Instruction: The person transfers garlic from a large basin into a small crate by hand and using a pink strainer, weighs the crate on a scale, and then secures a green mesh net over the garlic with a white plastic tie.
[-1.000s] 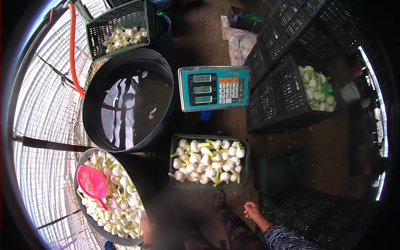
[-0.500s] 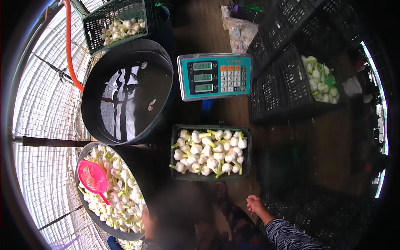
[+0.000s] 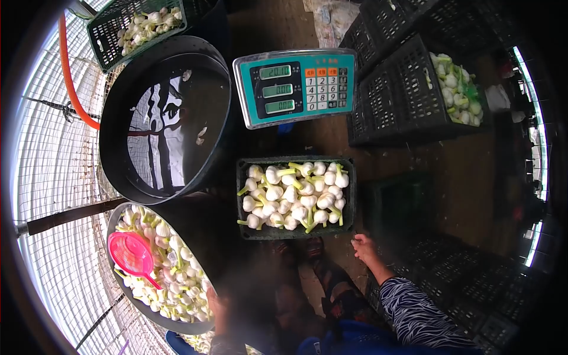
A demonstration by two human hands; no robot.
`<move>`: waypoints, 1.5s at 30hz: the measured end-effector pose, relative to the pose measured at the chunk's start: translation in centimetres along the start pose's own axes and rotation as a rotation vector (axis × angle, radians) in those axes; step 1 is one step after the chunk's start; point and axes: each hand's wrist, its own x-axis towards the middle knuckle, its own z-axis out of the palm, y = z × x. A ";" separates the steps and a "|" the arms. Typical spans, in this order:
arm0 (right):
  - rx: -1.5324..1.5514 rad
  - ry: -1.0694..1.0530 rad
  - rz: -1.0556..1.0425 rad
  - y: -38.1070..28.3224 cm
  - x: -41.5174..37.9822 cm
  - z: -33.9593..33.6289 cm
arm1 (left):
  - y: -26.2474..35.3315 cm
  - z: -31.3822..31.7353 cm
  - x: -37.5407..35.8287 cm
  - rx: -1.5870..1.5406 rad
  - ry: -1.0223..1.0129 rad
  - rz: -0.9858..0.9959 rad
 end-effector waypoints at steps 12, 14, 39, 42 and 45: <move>-0.289 0.392 -0.221 -5.1 14.7 2.4 | 18.8 0.8 19.5 -0.204 0.194 0.027; -0.332 0.441 -0.232 -5.4 17.0 3.4 | 16.0 6.6 24.3 -0.370 0.227 -0.087; -0.446 0.151 -0.598 -13.5 0.4 -15.6 | 27.9 -9.0 14.5 -0.356 0.017 -0.185; -0.466 0.093 -0.546 -17.0 -5.1 -21.2 | 32.2 -14.0 12.0 -0.401 0.030 -0.164; -0.449 0.173 -0.654 -19.3 -9.1 -25.5 | 36.1 -19.1 9.9 -0.463 0.063 -0.088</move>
